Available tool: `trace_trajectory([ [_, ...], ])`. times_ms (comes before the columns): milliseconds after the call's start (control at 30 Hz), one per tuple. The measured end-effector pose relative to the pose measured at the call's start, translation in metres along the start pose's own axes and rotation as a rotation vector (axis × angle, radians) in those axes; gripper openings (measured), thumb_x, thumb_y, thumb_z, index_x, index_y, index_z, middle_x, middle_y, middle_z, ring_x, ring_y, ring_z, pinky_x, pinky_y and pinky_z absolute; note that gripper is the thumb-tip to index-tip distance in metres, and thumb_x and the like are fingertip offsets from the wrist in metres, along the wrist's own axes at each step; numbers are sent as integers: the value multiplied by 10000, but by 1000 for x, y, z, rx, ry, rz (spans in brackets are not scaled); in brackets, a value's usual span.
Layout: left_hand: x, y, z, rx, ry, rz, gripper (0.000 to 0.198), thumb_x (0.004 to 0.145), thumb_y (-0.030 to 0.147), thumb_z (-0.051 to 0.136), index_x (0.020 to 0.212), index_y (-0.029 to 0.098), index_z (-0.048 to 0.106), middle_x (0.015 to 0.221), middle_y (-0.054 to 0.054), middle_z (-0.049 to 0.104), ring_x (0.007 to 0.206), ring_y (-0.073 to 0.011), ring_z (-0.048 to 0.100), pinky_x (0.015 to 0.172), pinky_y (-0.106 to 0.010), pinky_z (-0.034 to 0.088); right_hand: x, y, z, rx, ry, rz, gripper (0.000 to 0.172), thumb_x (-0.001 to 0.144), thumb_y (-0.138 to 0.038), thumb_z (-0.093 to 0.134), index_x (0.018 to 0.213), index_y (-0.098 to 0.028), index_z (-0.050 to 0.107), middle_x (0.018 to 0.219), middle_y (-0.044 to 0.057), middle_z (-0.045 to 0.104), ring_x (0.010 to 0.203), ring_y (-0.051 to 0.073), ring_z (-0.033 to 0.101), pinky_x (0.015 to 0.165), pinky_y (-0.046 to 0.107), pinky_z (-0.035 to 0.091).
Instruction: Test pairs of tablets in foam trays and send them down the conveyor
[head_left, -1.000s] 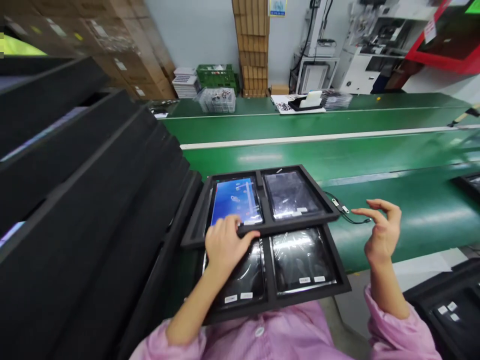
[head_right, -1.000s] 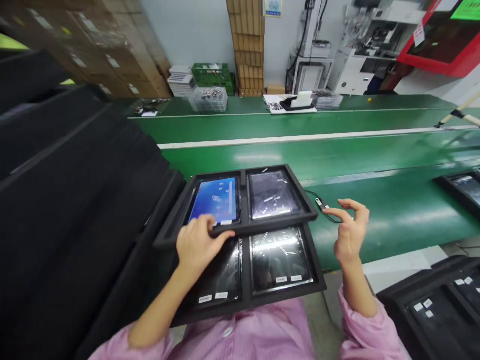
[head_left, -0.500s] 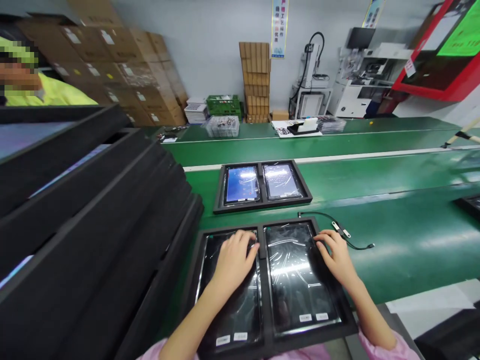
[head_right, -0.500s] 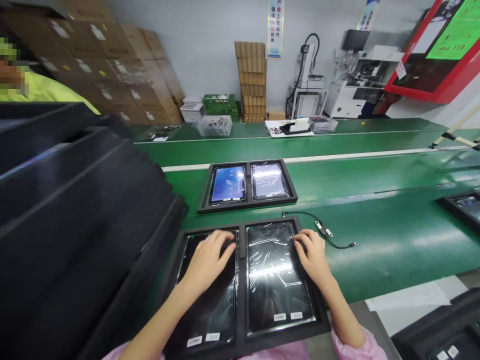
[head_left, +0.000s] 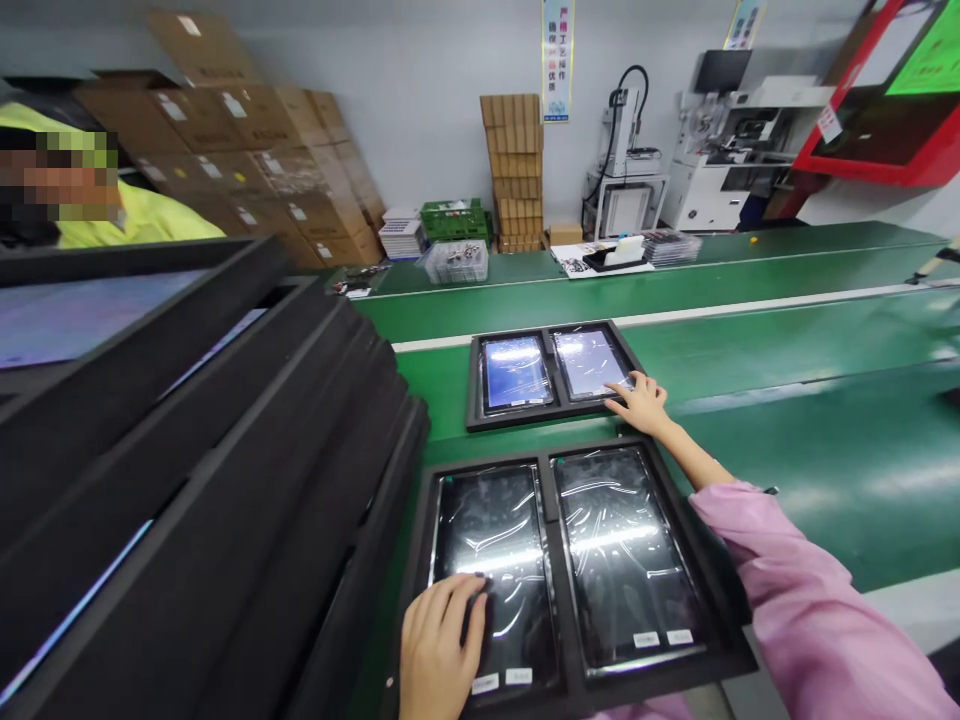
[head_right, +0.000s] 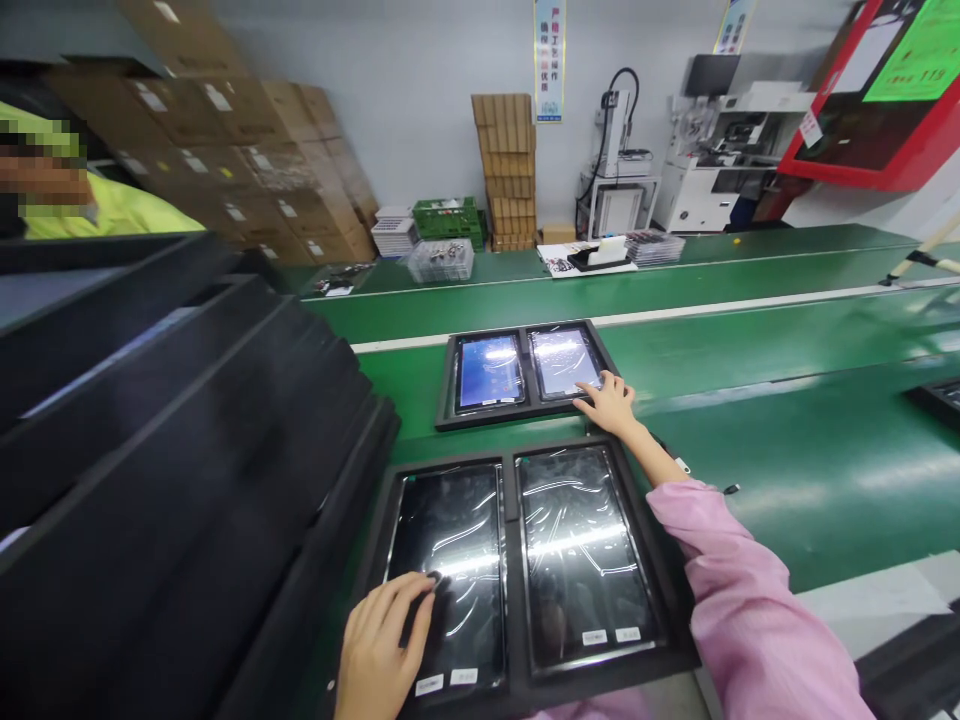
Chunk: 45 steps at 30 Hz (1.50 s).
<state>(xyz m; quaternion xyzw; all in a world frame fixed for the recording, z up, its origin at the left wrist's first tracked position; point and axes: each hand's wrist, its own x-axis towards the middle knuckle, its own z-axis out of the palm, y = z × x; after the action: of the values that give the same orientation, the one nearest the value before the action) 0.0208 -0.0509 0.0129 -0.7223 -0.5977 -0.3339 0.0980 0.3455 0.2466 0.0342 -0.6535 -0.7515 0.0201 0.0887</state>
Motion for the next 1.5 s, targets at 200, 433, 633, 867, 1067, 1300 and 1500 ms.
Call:
trace_trajectory([
  [200,-6,-15,5,59,0,-165,215,983,332,448,1065,238,622,1023,-53,720,940,-216,686,800,-361,513,2,11,2,-114,39,5,482,936,-617,429,1320,-396,619,1497,144,362,1296,408,337,990,605,316],
  [433,71,-10,28,43,-478,-155,372,935,180,415,1242,172,624,1308,-126,639,1208,-266,601,1039,-453,490,-10,33,3,68,149,123,431,924,-451,453,1301,-311,609,1337,168,450,1184,376,410,930,568,384],
  [633,138,10,63,29,-586,-139,461,876,29,378,1171,210,683,1219,-92,663,1134,-220,597,1006,-376,472,-12,31,4,68,145,152,427,913,-335,434,1296,-282,614,1312,190,459,1178,381,413,910,580,380],
  [867,139,17,62,96,-612,-205,314,962,190,417,1139,215,675,1150,-116,631,1116,-270,560,1009,-487,397,-12,28,-9,69,140,185,398,938,-385,402,1208,-203,631,1226,204,499,1129,371,452,877,545,406],
  [1067,140,17,64,88,-664,-176,334,947,126,396,1148,194,654,1112,-96,668,1063,-237,587,941,-392,400,-101,14,-3,75,67,30,289,937,-353,434,862,-181,654,895,104,543,824,233,545,795,380,469],
  [1300,137,31,75,145,-578,-267,308,908,332,506,1152,192,631,1160,-141,623,1095,-316,539,922,-483,369,-159,-7,18,-7,152,103,357,917,-446,533,1057,-171,711,1104,194,526,999,345,507,777,476,471],
  [1500,145,32,80,136,-558,-311,245,833,311,557,1026,187,643,1066,-115,633,1058,-303,548,903,-476,359,-152,1,26,119,223,122,369,879,-523,591,1007,-196,704,1079,153,493,982,319,475,799,490,475],
])
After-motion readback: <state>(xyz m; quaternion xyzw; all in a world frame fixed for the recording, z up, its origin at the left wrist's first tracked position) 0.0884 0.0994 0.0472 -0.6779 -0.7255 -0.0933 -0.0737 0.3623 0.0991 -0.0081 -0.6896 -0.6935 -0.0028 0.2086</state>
